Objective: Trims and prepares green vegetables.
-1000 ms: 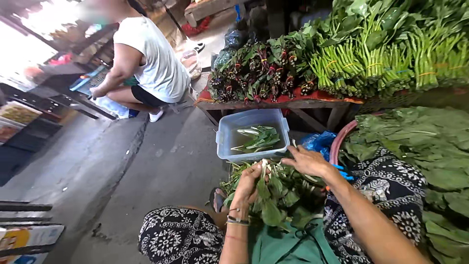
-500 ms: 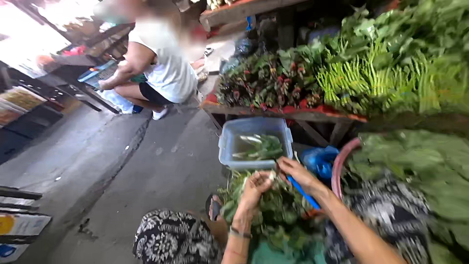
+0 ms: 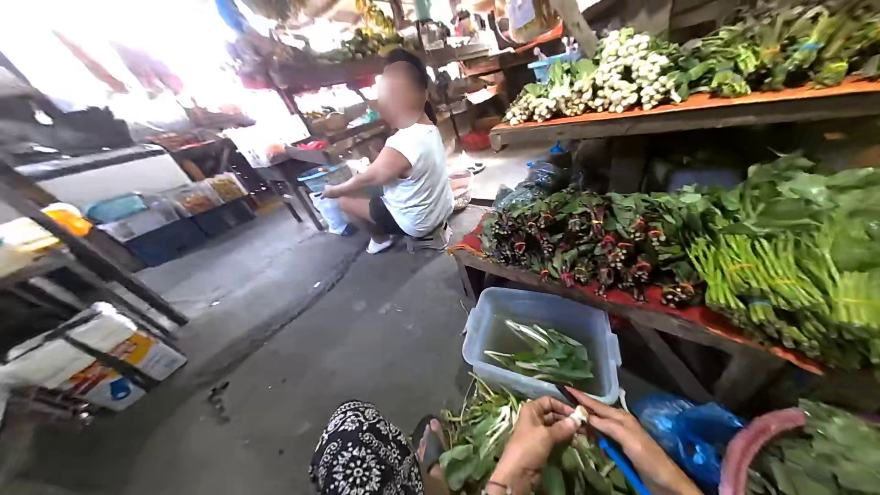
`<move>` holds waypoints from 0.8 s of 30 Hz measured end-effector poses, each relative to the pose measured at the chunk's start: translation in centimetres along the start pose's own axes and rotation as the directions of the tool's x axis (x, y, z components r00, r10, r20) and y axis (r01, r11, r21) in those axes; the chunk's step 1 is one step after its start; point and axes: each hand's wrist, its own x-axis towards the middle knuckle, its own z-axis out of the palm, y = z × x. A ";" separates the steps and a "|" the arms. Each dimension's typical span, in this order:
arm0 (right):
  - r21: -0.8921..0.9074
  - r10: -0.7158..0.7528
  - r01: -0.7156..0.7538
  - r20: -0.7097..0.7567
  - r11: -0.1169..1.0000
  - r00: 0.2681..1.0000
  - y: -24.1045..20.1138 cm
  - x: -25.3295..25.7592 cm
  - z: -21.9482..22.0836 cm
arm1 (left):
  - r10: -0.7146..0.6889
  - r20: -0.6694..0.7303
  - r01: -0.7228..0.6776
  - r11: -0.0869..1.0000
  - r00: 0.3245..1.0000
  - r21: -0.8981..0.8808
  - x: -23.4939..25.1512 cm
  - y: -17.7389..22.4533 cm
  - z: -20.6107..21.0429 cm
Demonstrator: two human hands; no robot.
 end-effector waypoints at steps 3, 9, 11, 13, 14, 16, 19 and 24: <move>0.078 -0.063 0.058 0.063 0.995 0.996 0.3 0.1 -0.1 | 0.022 -0.005 -0.022 1.000 1.000 0.011 -0.2 0.5 0.0; -0.026 -0.217 0.218 0.038 0.976 0.976 0.2 -0.3 0.2 | 0.045 0.045 -0.049 0.995 0.998 0.090 -0.3 0.3 0.2; -0.060 -0.249 0.253 0.066 0.966 0.966 0.2 0.0 0.2 | 0.033 0.048 -0.037 0.996 0.998 0.087 -0.4 0.5 0.0; -0.106 -0.279 0.284 0.060 0.953 0.958 0.5 -0.3 -0.1 | 0.024 0.071 -0.029 0.997 0.997 0.076 -0.4 0.4 0.3; -0.127 -0.291 0.294 0.046 0.947 0.956 0.6 -0.6 -0.2 | 0.015 0.080 -0.021 0.997 0.997 0.070 -0.4 0.4 0.6; -0.165 -0.304 0.308 0.051 0.937 0.951 0.1 -0.9 -0.1 | 0.017 0.084 -0.022 0.998 0.996 0.058 -0.8 0.6 1.0; -0.205 -0.315 0.316 0.042 0.926 0.948 -0.9 -0.5 0.4 | 0.061 0.073 -0.066 0.996 0.995 0.064 -0.6 0.8 0.7; -0.233 -0.311 0.292 -0.046 0.927 0.949 -0.4 -0.8 1.0 | 0.061 0.065 -0.064 0.997 0.996 0.037 -0.8 0.5 1.0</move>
